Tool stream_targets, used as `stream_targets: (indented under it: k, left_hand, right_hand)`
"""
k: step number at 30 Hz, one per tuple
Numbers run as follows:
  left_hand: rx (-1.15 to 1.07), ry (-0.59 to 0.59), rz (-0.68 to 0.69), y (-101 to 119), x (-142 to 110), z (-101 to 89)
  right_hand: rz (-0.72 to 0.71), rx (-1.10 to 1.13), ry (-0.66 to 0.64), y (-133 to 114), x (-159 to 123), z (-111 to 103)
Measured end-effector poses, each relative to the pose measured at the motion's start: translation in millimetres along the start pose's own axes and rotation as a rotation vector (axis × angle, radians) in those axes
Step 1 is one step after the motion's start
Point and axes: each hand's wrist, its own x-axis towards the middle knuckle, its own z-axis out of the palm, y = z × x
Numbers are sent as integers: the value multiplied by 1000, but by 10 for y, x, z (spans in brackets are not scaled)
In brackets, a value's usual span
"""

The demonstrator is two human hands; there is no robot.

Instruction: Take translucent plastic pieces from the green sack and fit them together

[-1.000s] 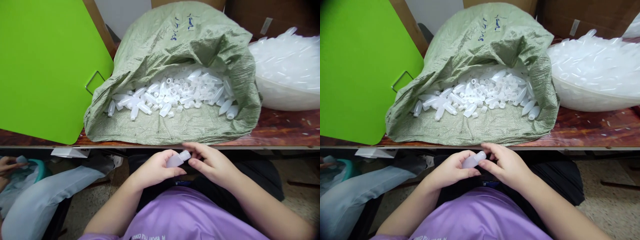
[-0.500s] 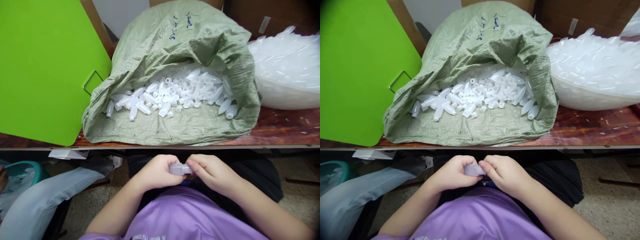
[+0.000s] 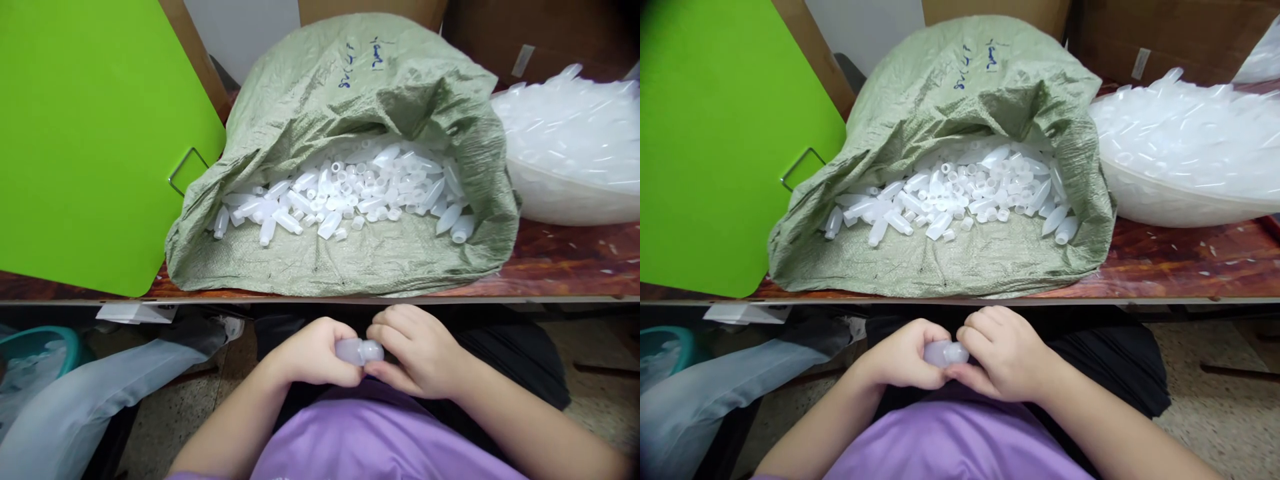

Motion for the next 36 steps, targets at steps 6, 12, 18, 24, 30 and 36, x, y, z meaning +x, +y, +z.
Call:
stream_targets:
  k: [6,12,18,24,30,36]
  left_hand:
    - [28,-112,44,3,-16,71]
    - [99,121,43,-110,58,186]
    - [387,152,-45,-199,294,55]
    - [602,224,-17,-229,496,3]
    - [672,13,273,82,202,-174]
    - [841,806,344,649,277,-671]
  right_hand:
    - [-97,127,131,-32,27,186]
    - [285,421,-15,-53,-27,383]
    - [437,-51,-164,-6,-21,101]
    - [425,-311,-6,341,390,-324]
    - [333,-504,-156,860,1008,-286]
    - [259,-553,-259,1010,1188,-127]
